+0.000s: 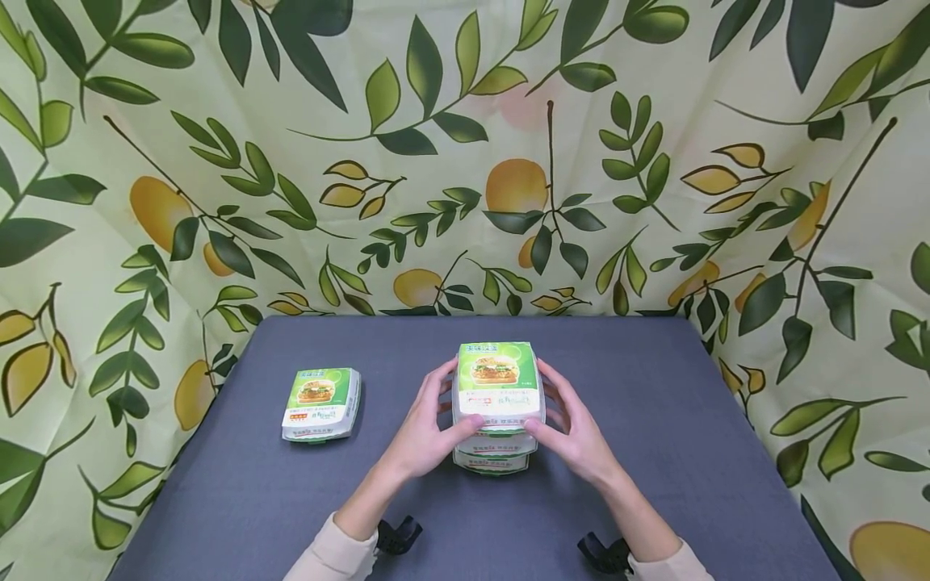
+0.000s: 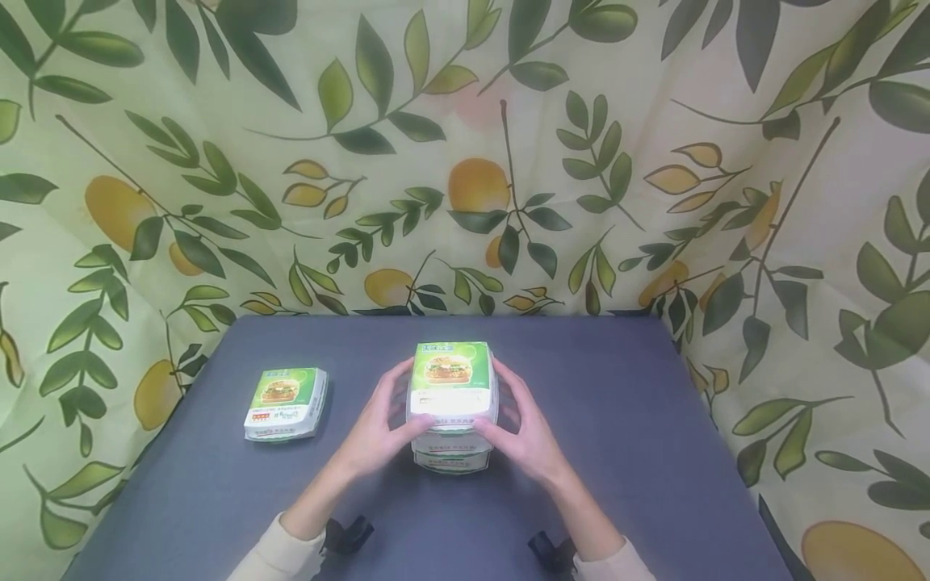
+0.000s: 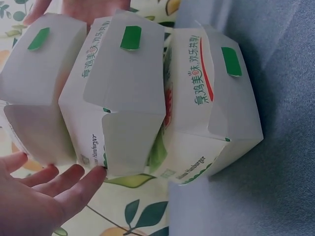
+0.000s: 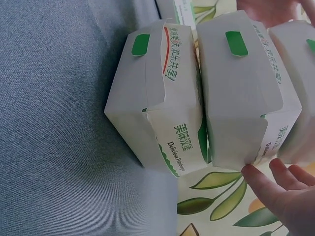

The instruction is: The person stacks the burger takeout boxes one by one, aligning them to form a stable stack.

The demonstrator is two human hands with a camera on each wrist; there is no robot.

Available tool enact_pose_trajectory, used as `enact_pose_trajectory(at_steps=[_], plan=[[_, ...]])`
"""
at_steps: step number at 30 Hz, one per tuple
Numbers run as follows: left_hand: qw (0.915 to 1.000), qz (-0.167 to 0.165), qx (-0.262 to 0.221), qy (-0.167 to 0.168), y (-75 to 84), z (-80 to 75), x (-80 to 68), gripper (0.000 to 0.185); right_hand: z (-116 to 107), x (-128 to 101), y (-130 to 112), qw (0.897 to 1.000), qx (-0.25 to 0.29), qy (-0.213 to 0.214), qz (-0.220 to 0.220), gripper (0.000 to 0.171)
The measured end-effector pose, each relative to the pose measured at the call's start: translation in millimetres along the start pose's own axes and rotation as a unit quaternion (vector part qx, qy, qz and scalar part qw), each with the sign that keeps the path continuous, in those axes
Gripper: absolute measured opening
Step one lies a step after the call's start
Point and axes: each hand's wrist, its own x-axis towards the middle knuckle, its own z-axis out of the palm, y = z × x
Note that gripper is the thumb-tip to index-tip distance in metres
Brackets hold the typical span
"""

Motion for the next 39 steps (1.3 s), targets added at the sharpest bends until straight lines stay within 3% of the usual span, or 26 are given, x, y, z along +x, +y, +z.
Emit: enact_pose_trajectory(at_steps=[8, 20, 27, 39], plan=[[0.9999, 0.013, 0.006, -0.009, 1.8, -2.5, -0.9, 0.081, -1, -1, 0, 1.000, -0.005, -0.004, 0.005, 0.083], [0.9999, -0.002, 0.009, -0.014, 2.7, -4.2, -3.6, 0.085, -2, -1, -2, 1.000, -0.010, -0.020, 0.009, 0.090], [0.9997, 0.013, 0.013, -0.017, 2.5, -9.8, -6.3, 0.082, -2, 0, -1, 1.000, -0.010, -0.021, 0.011, 0.089], [0.9958, 0.059, 0.060, 0.034, -3.2, -31.3, -11.7, 0.063, -3, -2, 0, 1.000, -0.005, -0.018, 0.014, 0.089]])
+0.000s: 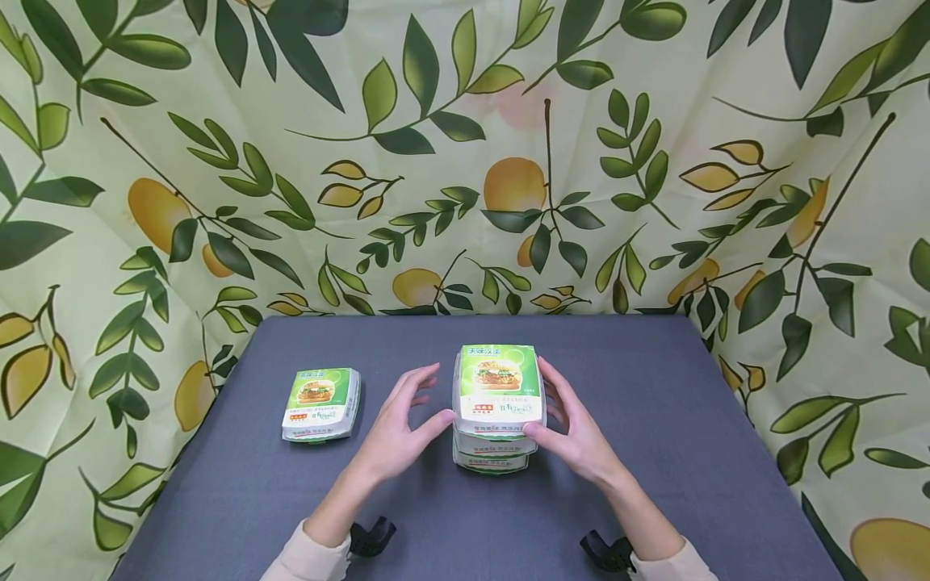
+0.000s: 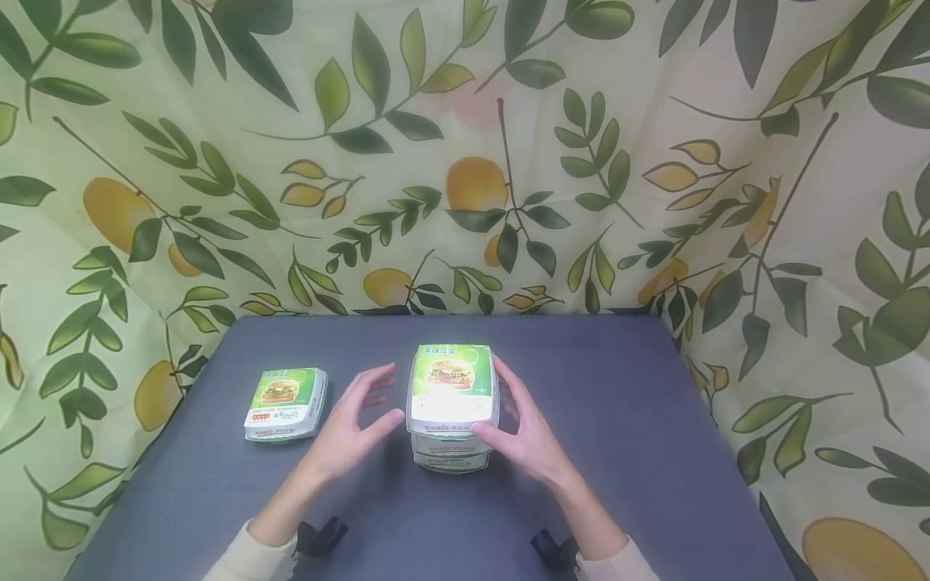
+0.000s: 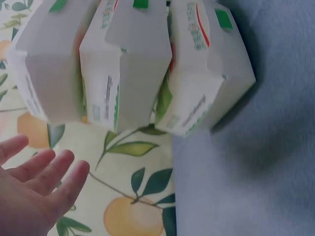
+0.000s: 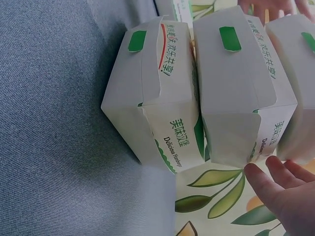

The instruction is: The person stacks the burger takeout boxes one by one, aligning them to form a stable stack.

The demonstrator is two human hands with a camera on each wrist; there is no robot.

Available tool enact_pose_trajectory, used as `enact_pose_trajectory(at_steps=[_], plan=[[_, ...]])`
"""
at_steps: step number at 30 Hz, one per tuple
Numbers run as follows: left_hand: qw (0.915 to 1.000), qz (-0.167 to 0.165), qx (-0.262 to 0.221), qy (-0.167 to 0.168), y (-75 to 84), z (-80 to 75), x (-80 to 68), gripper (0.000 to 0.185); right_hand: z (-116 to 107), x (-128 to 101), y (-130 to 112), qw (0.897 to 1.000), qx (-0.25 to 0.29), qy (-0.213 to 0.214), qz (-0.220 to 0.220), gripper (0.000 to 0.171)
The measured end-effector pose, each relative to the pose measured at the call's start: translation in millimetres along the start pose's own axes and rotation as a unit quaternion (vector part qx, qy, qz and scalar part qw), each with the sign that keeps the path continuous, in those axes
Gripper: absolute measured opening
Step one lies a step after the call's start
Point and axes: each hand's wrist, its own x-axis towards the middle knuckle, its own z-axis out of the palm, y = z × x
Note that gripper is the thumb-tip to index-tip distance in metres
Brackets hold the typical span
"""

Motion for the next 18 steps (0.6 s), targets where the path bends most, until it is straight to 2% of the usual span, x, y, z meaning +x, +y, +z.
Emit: enact_pose_trajectory(at_steps=[11, 18], plan=[[0.9942, -0.015, 0.094, 0.048, -11.5, -30.5, -6.5, 0.060, 0, 0, 1, 1.000, 0.001, -0.002, -0.001, 0.089], [0.9863, 0.004, 0.138, 0.090, -24.1, -49.5, -9.4, 0.055, 0, 1, 1, 1.000, 0.002, -0.003, -0.002, 0.090]])
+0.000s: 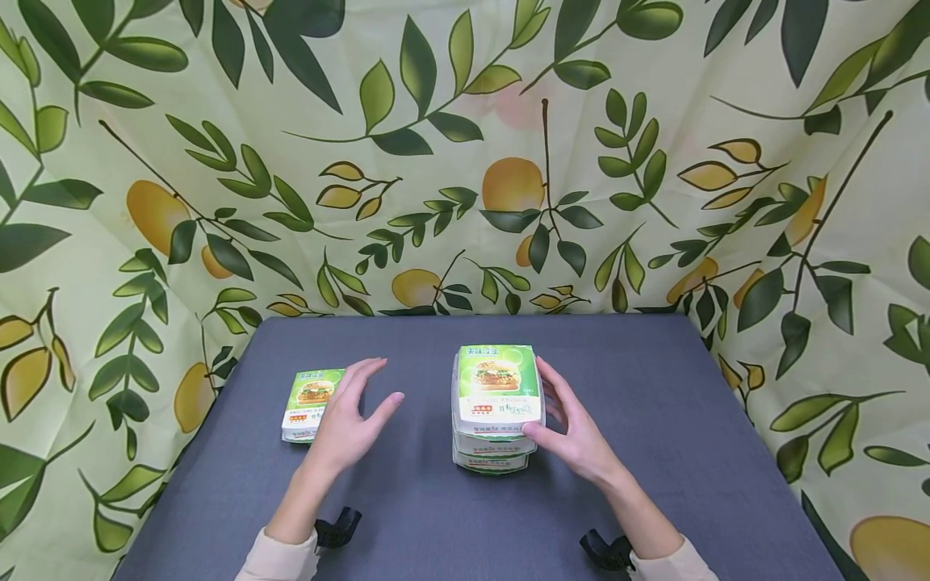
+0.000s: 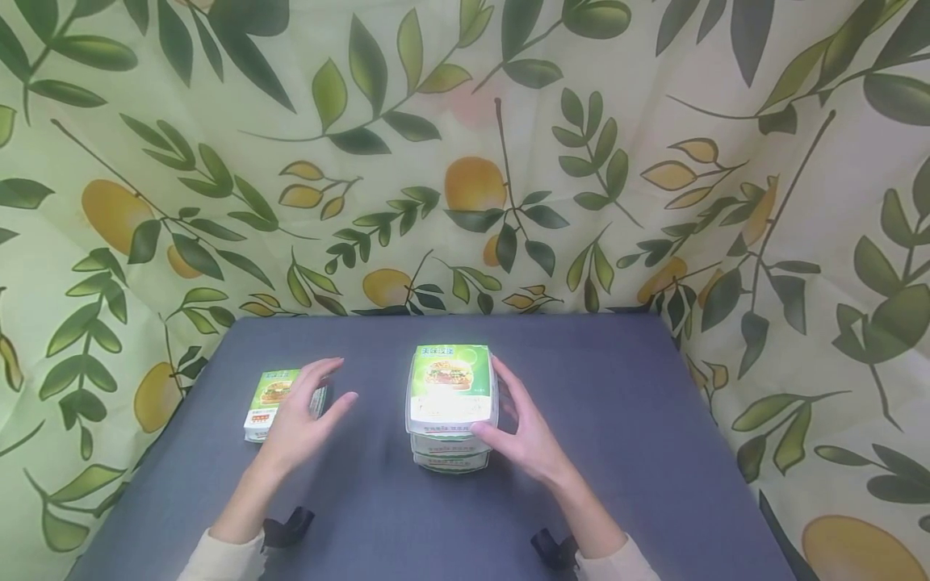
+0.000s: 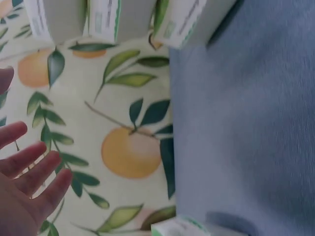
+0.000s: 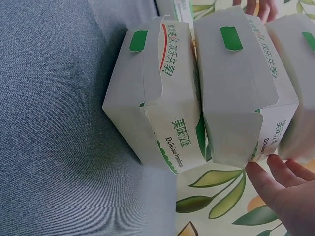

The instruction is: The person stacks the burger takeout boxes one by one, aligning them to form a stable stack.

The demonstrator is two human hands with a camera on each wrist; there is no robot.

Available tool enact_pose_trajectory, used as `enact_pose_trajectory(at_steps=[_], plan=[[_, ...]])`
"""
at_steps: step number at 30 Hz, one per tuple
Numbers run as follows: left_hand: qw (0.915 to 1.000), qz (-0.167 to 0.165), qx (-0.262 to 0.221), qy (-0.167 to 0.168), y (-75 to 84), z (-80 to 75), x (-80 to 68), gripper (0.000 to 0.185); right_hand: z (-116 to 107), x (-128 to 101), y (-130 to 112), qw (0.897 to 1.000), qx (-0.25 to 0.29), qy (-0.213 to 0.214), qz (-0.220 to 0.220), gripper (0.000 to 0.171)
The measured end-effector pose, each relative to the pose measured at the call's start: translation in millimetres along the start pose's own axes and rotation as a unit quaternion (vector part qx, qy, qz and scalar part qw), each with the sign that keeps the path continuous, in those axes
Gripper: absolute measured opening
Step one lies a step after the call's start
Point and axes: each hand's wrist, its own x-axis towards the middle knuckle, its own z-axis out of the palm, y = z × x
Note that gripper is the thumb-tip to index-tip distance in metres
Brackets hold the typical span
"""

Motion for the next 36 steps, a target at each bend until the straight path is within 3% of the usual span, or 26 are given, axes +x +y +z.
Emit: enact_pose_trajectory(at_steps=[8, 20, 27, 36], plan=[[0.9989, -0.014, 0.029, 0.036, -22.7, -15.8, -1.7, 0.052, 0, 0, 0, 1.000, -0.001, 0.000, -0.004, 0.090], [0.9944, -0.049, 0.077, 0.054, -52.1, -35.4, -8.3, 0.052, 0, 1, 1, 1.000, 0.002, -0.001, -0.004, 0.089], [0.9926, -0.077, 0.088, 0.035, -65.8, -42.8, -12.3, 0.058, 0, -1, 1, 1.000, -0.001, 0.003, -0.004, 0.089], [0.9833, -0.158, 0.090, -0.014, -87.2, -55.9, -19.3, 0.077, 0, 0, 0, 1.000, 0.001, 0.000, -0.002, 0.089]])
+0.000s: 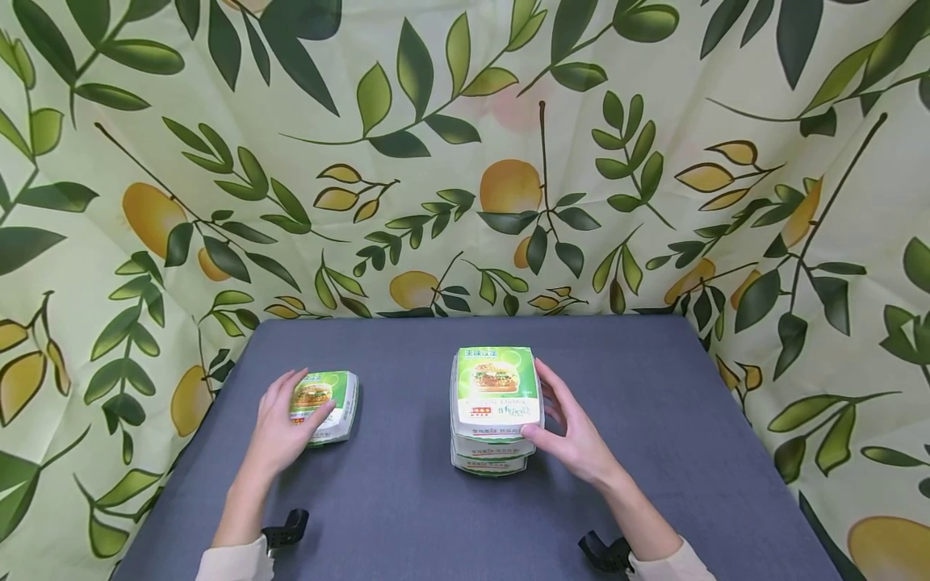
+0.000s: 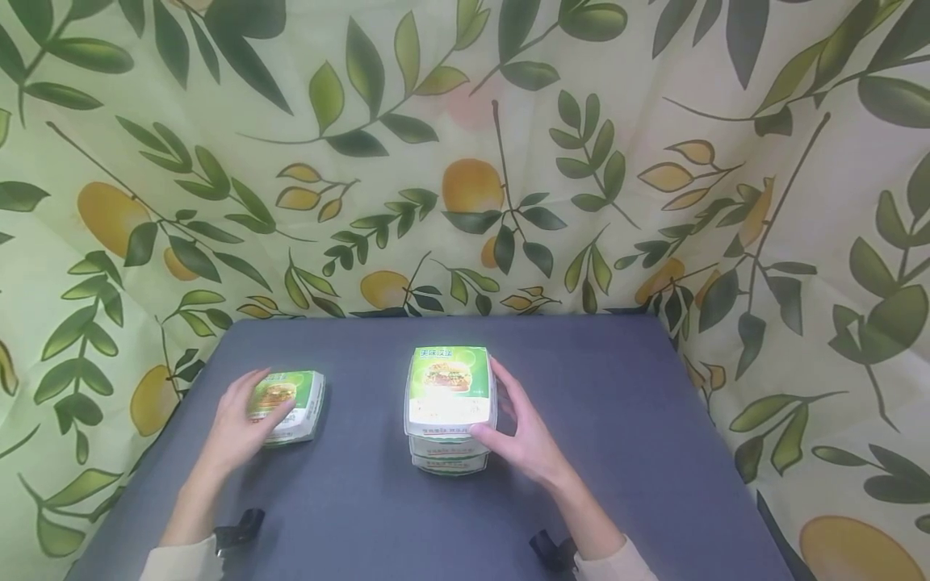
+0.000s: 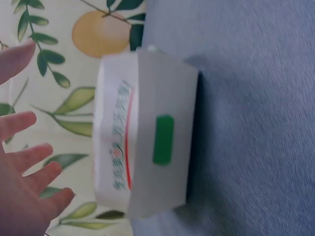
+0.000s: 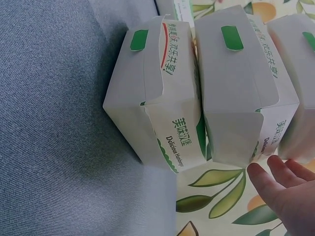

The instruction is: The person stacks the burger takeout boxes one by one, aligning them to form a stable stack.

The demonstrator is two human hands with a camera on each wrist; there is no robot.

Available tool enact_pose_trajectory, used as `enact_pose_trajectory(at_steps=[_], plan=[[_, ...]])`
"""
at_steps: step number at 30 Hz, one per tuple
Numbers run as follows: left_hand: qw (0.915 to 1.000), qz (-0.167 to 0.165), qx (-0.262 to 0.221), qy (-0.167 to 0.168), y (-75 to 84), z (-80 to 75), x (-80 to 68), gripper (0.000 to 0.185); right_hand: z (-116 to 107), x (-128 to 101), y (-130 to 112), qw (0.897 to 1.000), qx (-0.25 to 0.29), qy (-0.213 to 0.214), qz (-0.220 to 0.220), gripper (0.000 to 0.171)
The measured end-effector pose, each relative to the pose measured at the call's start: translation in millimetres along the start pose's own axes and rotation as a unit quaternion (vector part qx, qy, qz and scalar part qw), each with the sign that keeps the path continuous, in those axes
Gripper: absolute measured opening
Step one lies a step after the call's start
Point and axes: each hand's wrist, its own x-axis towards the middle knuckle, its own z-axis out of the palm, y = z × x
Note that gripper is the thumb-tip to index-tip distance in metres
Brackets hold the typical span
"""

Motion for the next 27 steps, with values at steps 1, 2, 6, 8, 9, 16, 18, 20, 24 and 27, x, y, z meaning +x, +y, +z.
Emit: enact_pose_trajectory(at_steps=[1, 2, 6, 8, 9, 16, 18, 20, 24, 27], plan=[[0.9999, -0.010, 0.001, -0.010, -2.3, -1.2, -0.2, 0.080, 0, 0, 0, 1.000, 0.000, 0.000, 0.000, 0.089], [0.9996, -0.020, 0.002, -0.020, -4.3, -2.5, -0.5, 0.083, 0, 0, 0, 1.000, -0.001, 0.000, 0.000, 0.089], [0.9963, -0.061, 0.003, -0.060, -11.3, -7.0, -3.2, 0.096, 0, 0, 0, 1.000, -0.002, -0.001, 0.001, 0.089], [0.9942, -0.077, 0.000, -0.076, -14.4, -8.5, -4.2, 0.101, 0, 0, -1, 1.000, -0.003, -0.001, 0.001, 0.089], [0.9931, -0.083, -0.002, -0.083, -16.2, -8.9, -4.5, 0.103, 0, 0, -1, 1.000, -0.002, -0.001, 0.001, 0.089], [0.9888, -0.097, -0.034, -0.109, -30.7, -9.4, -5.9, 0.110, 1, 0, 0, 1.000, -0.002, 0.000, 0.000, 0.089], [0.9880, -0.095, -0.041, -0.114, -33.8, -9.1, -6.4, 0.113, 1, 0, 0, 1.000, -0.002, -0.001, 0.000, 0.089], [0.9873, -0.091, -0.047, -0.121, -36.3, -8.2, -6.7, 0.115, 1, 0, 0, 1.000, -0.004, -0.001, 0.001, 0.089], [0.9848, -0.090, -0.066, -0.133, -40.8, -4.4, -6.9, 0.120, 0, 0, 0, 1.000, -0.006, -0.001, 0.002, 0.089], [0.9822, -0.096, -0.084, -0.138, -44.6, -0.8, -7.0, 0.122, 0, 0, 0, 1.000, -0.009, 0.000, 0.002, 0.088]])
